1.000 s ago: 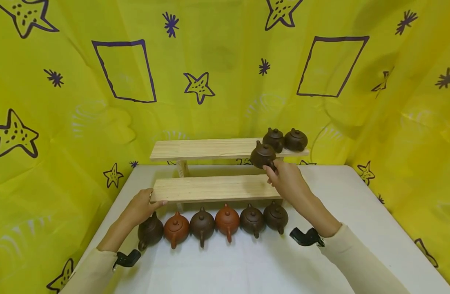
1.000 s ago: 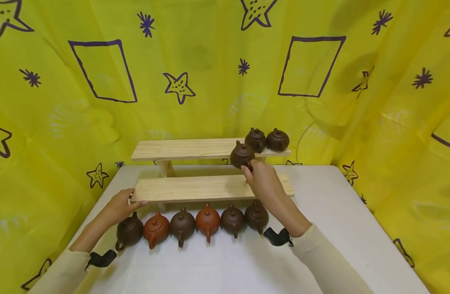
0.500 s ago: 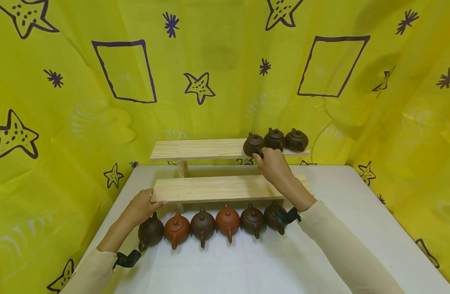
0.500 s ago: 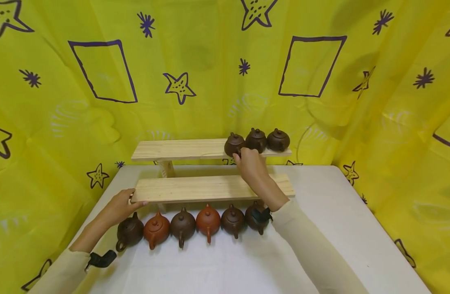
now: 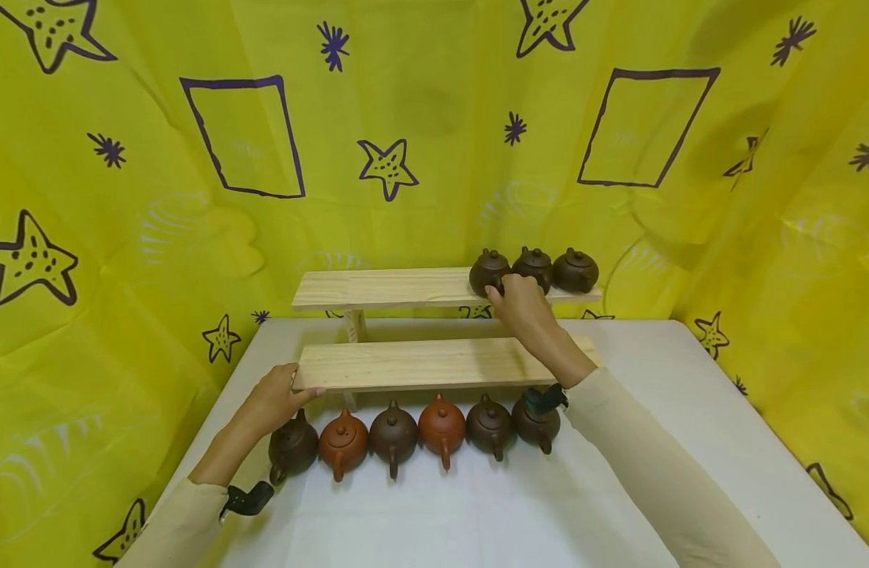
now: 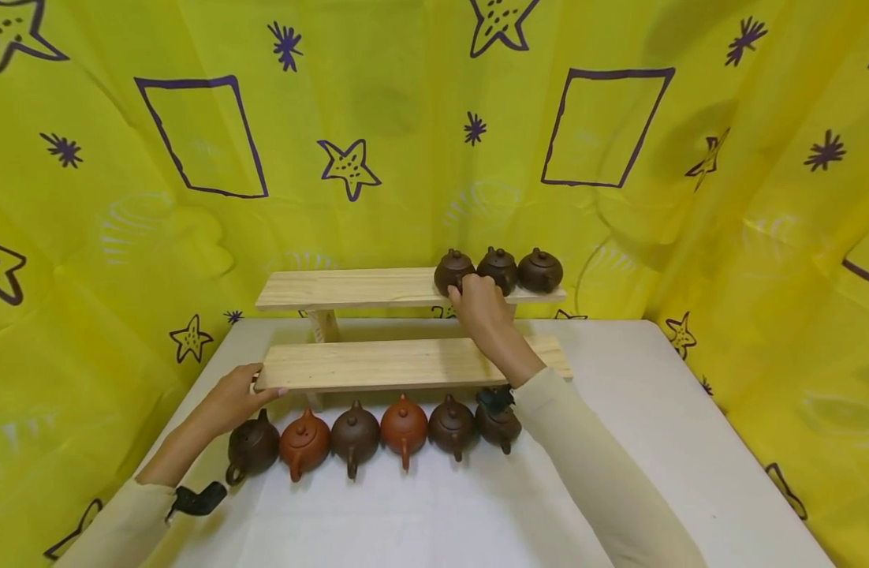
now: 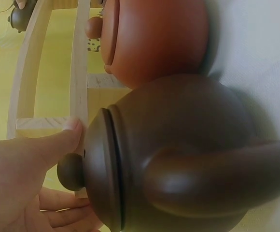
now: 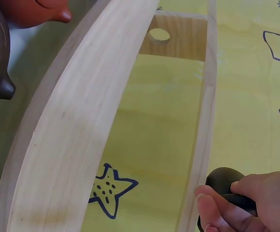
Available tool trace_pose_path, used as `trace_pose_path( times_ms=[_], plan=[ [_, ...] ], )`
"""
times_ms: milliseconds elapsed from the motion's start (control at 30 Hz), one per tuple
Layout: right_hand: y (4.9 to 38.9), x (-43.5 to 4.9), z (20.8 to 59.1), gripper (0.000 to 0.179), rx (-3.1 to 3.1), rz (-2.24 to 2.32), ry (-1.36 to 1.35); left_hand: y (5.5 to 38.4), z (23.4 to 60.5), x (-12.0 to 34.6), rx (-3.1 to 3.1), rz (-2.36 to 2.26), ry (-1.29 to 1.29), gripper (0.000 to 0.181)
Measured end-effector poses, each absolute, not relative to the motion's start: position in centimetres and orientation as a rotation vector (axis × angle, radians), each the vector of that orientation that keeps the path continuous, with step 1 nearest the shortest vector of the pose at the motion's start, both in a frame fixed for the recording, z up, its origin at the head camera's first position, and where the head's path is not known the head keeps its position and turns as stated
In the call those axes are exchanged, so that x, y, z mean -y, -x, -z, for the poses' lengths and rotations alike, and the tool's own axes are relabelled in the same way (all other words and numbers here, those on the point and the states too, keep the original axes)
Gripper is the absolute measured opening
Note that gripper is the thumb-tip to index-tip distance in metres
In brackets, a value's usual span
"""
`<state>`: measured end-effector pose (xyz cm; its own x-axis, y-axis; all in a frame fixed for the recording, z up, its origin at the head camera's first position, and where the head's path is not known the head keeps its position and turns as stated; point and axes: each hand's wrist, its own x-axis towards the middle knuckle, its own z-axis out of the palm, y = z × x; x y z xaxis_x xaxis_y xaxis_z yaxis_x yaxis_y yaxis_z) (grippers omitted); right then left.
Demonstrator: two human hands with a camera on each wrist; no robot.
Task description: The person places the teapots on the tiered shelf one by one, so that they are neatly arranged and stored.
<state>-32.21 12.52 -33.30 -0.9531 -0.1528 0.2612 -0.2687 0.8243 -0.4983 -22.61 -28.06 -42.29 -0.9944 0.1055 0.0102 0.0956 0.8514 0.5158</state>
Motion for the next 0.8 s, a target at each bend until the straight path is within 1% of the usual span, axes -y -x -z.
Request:
trace_pose_path(
  times_ms=[233, 400, 600, 667, 800],
  plan=[
    [32.9, -12.3, 33.4, 0.038, 2.782, -0.815, -0.299, 22.7, 42.3, 28.1, -3.000, -0.845, -0.158, 0.065],
    [32.8, -12.5, 33.6, 0.051, 2.754, -0.813, -0.291, 22.8, 42.3, 28.1, -2.995, -0.862, -0.177, 0.060],
    [31.7, -13.9, 33.7, 0.061, 2.718, -0.823, -0.365, 22.7, 42.2, 28.0, -2.988, -0.851, -0.150, 0.066],
    [31.1, -14.7, 33.8, 0.061, 2.718, -0.813, -0.382, 22.7, 42.2, 28.0, -2.984, -0.845, -0.138, 0.068],
    [29.5, -16.2, 34.2, 0.055, 2.751, -0.799, -0.399, 22.6, 42.3, 28.0, -2.982, -0.839, -0.130, 0.069]
  ],
)
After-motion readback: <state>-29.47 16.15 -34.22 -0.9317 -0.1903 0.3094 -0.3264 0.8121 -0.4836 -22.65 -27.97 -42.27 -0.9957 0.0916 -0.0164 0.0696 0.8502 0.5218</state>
